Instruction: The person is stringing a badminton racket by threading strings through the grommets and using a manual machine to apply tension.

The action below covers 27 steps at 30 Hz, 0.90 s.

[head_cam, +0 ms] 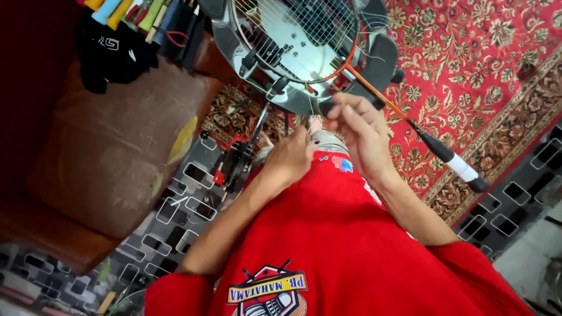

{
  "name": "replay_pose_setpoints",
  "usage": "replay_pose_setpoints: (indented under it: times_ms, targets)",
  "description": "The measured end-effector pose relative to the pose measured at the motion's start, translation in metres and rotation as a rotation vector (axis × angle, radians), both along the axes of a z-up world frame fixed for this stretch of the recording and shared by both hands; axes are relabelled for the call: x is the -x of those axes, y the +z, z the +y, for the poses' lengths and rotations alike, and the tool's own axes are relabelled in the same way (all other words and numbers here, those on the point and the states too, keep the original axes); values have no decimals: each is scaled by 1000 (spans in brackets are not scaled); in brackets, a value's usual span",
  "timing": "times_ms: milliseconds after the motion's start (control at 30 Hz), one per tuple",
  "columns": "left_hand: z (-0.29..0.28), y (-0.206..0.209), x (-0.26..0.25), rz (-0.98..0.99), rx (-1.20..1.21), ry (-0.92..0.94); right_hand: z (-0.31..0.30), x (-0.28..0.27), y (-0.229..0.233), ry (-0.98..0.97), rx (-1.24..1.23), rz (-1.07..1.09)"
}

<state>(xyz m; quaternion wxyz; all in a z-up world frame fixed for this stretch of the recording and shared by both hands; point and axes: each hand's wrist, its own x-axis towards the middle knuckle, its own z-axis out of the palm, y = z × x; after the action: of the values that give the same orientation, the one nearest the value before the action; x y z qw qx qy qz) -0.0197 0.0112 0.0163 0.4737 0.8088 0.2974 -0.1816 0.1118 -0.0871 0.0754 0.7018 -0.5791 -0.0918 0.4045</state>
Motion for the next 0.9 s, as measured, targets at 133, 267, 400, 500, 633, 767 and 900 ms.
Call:
replay_pose_setpoints:
  times_ms: [133, 267, 400, 500, 633, 767, 900]
  targets:
    - [17, 41, -4, -111, -43, 93, -16, 17, -8, 19, 35, 62]
    - [6, 29, -24, -193, 40, 206, -20, 11, -15, -27, 10, 33]
    - [-1, 41, -19, -97, 17, 238, -16, -2, -17, 7, 77, 17]
    - [-3, 47, 12, -121, 62, 256, -8, -10, -46, 37, 158, 54]
    - [1, 42, 19, -177, -23, 386, 16, -7, -56, 42, 157, 16]
    - [16, 41, 1, -312, -188, 449, 31, -19, -49, 57, 149, -182]
    - [33, 51, -10, -323, -200, 368, 36, -44, -65, 45, 168, -426]
